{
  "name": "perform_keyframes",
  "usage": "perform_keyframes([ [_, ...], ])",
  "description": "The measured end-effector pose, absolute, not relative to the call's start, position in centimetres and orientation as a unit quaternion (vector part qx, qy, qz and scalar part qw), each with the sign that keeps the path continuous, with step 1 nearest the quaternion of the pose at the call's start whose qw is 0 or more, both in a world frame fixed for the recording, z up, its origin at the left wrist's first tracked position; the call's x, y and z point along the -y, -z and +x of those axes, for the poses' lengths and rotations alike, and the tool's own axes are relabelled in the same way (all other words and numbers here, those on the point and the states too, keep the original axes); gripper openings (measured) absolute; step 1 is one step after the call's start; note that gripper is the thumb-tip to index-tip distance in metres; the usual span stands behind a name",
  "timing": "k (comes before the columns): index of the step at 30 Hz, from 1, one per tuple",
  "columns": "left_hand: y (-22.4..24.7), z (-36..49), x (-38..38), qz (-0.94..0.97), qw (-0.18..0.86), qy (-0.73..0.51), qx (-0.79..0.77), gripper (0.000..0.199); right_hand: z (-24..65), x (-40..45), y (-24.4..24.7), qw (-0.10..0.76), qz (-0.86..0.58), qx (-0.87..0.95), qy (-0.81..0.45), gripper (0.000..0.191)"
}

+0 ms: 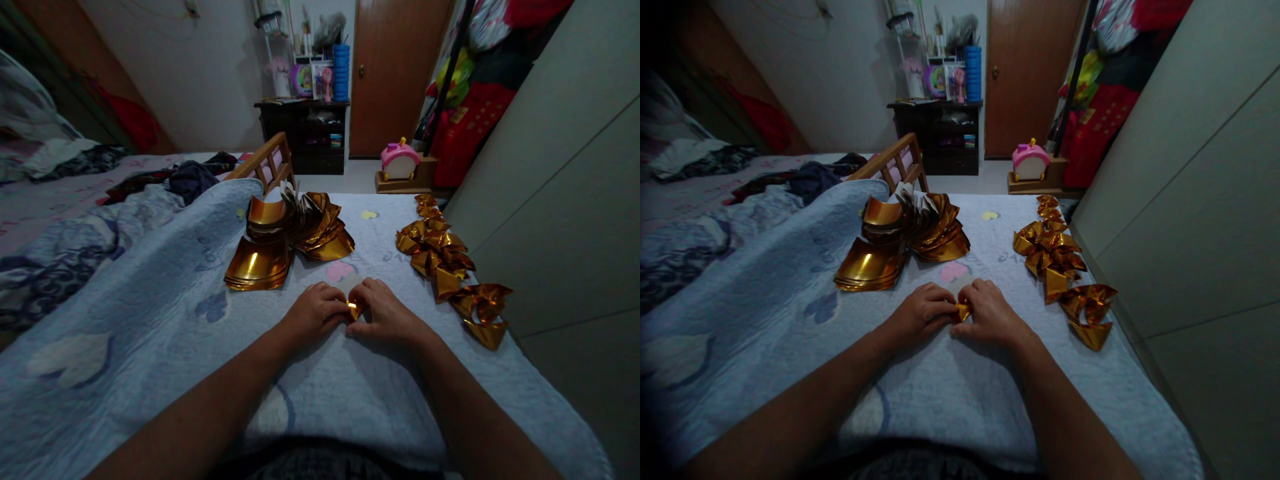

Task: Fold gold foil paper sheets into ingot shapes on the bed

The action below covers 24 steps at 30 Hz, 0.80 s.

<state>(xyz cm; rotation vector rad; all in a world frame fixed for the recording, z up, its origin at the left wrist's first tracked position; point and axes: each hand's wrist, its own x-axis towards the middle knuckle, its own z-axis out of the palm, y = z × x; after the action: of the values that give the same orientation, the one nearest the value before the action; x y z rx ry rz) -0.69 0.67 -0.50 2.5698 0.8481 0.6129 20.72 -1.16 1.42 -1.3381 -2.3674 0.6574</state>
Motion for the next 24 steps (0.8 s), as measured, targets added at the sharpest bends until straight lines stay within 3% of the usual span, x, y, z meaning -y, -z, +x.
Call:
perform_keyframes([
  [16,-0.1,-0.5,-0.5,0.864,0.247,-0.233,-0.371,0.006,20.7,1.1,-1.3,0.18,-0.47,0.828,-0.248,0.01],
  [24,-0.5,-0.9,-0.4,0.872,0.254,-0.221,-0.356,0.013,20.2,1.1,-1.0,0.186,-0.483,0.821,-0.242,0.015],
])
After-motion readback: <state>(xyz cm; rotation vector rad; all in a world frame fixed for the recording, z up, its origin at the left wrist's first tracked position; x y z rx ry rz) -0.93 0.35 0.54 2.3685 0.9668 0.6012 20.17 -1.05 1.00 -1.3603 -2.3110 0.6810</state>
